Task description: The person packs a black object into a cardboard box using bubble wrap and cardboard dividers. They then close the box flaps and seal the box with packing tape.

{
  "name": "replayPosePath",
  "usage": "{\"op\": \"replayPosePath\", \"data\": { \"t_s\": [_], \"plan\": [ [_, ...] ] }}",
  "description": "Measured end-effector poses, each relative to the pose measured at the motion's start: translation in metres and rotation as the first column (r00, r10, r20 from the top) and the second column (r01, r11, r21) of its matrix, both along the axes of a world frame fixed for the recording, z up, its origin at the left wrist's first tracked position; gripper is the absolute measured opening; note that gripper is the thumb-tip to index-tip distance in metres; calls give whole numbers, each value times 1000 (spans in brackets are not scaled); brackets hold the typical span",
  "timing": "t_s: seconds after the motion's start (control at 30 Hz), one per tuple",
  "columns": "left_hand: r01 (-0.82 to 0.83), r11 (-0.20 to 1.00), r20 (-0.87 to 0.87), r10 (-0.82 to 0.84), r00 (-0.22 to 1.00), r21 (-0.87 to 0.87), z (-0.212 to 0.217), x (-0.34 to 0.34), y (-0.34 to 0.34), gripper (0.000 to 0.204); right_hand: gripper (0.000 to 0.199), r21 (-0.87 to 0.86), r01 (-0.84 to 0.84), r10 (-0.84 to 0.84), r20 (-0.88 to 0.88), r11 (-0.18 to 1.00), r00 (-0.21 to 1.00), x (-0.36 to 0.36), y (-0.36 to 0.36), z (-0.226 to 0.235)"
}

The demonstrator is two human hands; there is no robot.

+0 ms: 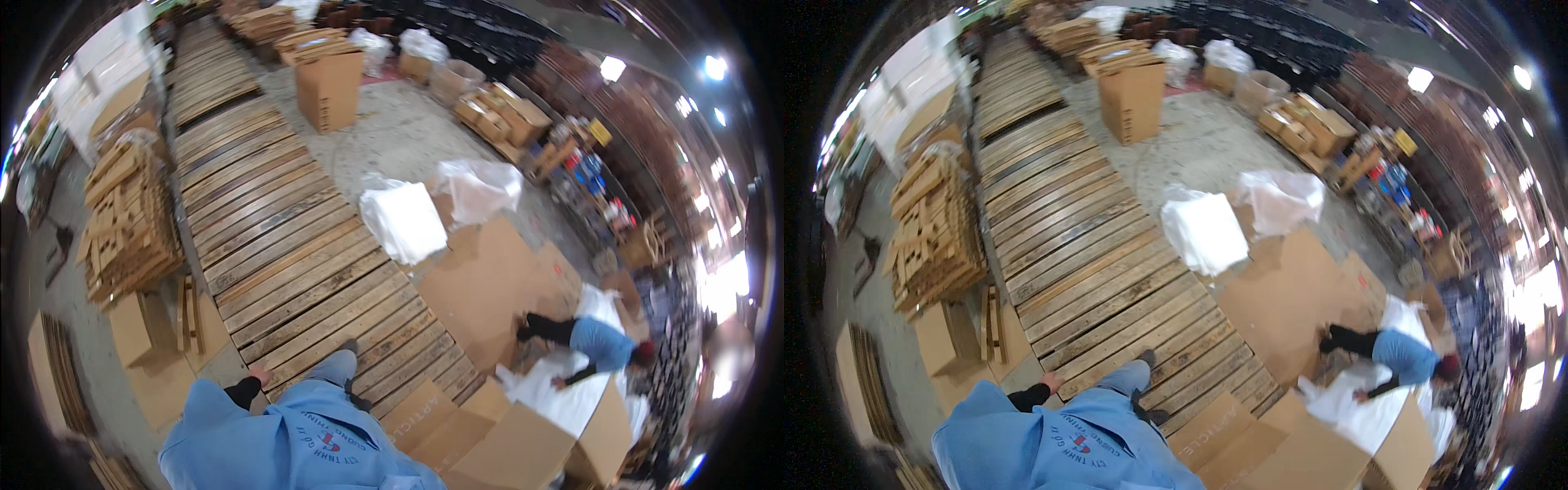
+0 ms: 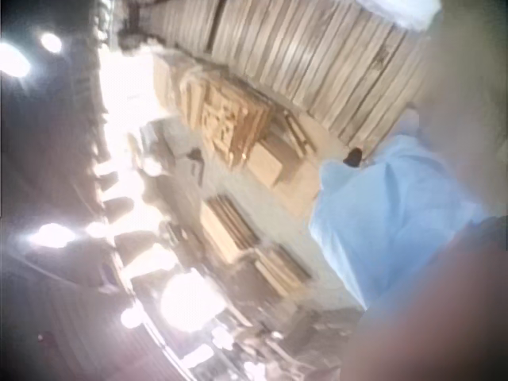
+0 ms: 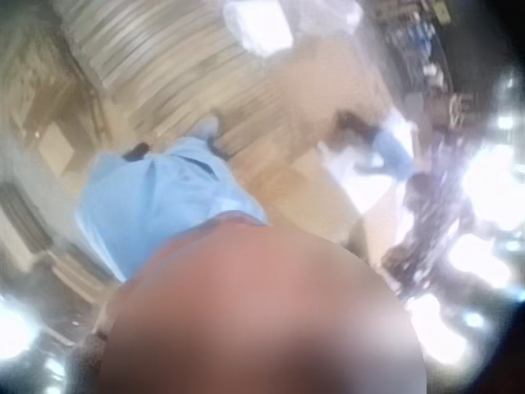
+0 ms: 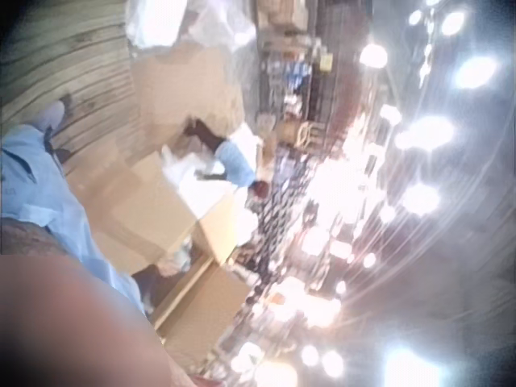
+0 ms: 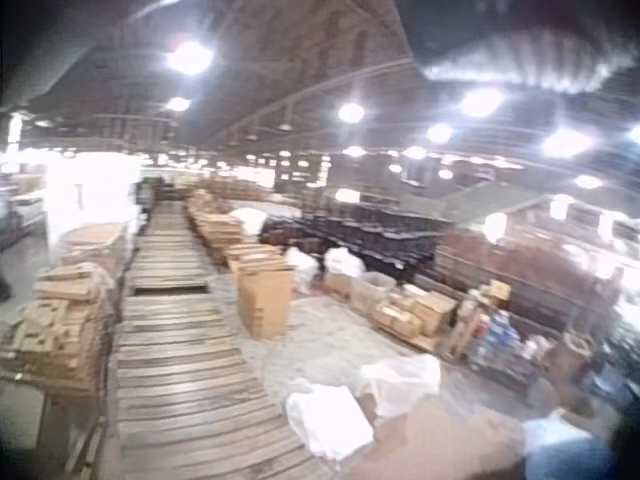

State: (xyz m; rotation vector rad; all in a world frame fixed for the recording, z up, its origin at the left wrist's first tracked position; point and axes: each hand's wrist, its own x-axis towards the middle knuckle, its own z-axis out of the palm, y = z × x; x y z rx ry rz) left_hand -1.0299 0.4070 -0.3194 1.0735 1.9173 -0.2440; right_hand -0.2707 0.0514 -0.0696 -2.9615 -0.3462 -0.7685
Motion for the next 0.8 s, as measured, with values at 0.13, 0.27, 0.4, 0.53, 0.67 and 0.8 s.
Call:
{"op": "replayPosePath", "data": {
  "t_s": [0.13,0.27,0.4,0.53,0.67,0.8],
  "plan": [
    [246,969,81,-243,967,-30,-84,-51,-54,58,63,48,-392,394,-149,919,907,-59,152,-56],
    [49,998,141,-43,989,-35,-95,-62,-3,56,60,68,-564,518,-495,823,697,-156,276,-131],
    [52,999,-11,-51,999,15,-74,-157,106,53,60,301,-520,477,-844,799,244,-311,444,-212],
    [-340,917,-10,349,937,207,-4,-223,251,68,59,428,-668,416,-889,609,-191,-446,594,-177],
    [-504,669,261,436,861,546,53,-252,362,51,60,510,-739,462,-834,440,-301,-500,728,-188],
    [-488,744,281,400,872,457,79,-264,422,46,59,357,-822,355,-912,444,-204,-504,851,-208]
  ]
}}
